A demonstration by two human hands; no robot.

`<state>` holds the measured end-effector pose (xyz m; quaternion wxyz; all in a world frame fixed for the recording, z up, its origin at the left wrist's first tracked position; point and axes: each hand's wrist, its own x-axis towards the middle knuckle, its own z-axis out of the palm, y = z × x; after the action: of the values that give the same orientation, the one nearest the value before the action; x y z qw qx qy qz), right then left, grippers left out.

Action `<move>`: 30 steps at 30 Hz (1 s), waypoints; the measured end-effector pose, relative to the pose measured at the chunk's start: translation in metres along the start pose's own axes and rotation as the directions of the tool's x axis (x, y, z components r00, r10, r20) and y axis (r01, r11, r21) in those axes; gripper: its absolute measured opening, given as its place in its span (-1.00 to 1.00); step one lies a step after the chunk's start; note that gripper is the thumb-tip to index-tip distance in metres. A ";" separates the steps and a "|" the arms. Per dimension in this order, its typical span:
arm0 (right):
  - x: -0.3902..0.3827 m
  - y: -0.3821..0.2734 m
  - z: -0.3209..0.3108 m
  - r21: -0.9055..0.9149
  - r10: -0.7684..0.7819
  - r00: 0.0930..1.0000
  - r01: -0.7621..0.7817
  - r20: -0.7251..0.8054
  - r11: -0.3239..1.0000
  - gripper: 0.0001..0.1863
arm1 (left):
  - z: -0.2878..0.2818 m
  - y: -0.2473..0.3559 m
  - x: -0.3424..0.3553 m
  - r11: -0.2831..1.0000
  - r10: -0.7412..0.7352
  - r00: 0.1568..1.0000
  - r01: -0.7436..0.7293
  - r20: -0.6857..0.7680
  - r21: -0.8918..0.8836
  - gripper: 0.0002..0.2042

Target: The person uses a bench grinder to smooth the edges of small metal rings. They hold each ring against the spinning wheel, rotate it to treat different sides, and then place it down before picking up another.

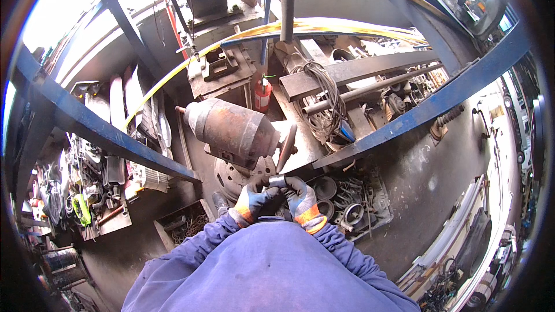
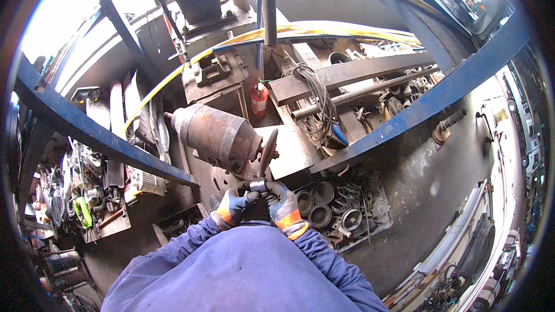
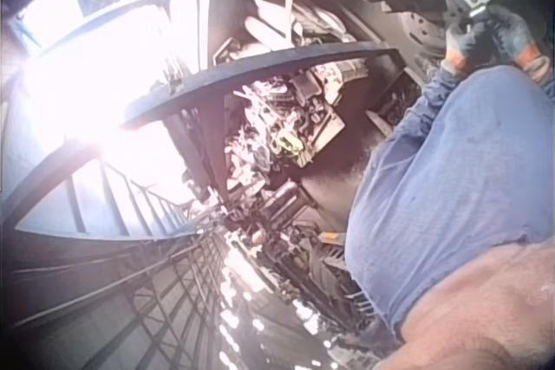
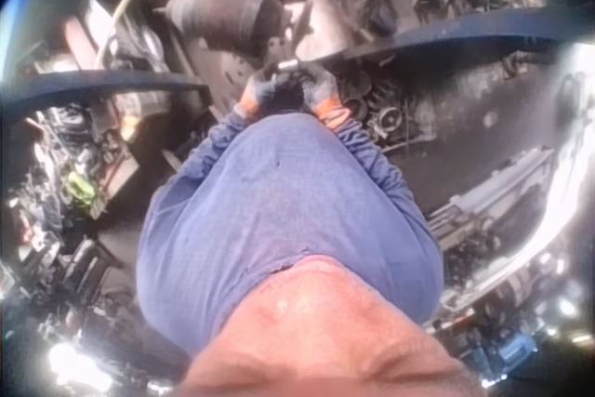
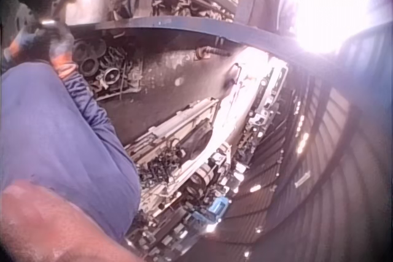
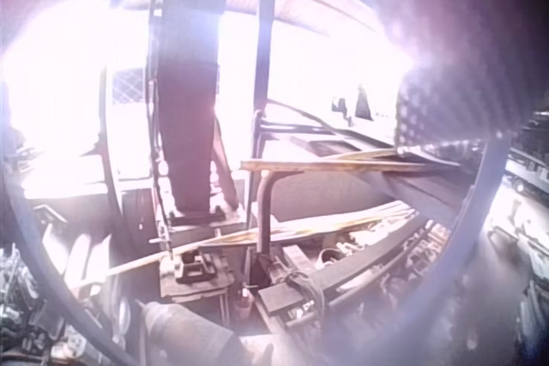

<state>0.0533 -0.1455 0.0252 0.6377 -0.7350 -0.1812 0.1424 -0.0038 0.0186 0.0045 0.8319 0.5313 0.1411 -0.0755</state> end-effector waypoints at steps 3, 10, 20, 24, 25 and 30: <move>0.000 0.008 0.004 0.016 0.052 0.998 -0.051 -0.031 0.999 -0.83 | 0.002 0.006 0.000 0.992 -0.045 0.995 0.055 -0.084 0.116 -0.63; 0.007 0.003 0.008 -0.030 0.170 0.976 -0.176 -0.134 0.984 -0.80 | 0.026 0.023 0.002 0.973 -0.163 0.979 0.139 -0.124 -0.187 -0.73; 0.011 0.008 0.010 -0.052 0.190 0.967 -0.201 -0.171 0.978 -0.81 | 0.024 0.019 0.008 0.984 -0.166 0.974 0.154 -0.152 -0.093 -0.71; 0.011 0.004 0.013 0.057 0.197 0.972 -0.191 -0.129 0.980 -0.84 | 0.001 -0.026 0.021 0.943 -0.169 0.976 0.120 -0.136 -0.309 -0.76; 0.009 0.005 0.012 0.098 0.190 0.974 -0.179 -0.121 0.979 -0.86 | 0.010 -0.009 0.014 0.968 -0.156 0.975 0.120 -0.156 -0.222 -0.74; 0.005 0.007 0.008 0.115 0.079 0.997 -0.076 -0.021 0.990 -0.83 | 0.011 0.013 -0.001 0.998 0.006 0.999 -0.009 -0.048 -0.056 -0.61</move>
<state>0.0548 -0.1369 0.0172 0.6749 -0.7057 -0.1359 0.1677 0.0001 0.0140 0.0204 0.8434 0.5097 0.1608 -0.0555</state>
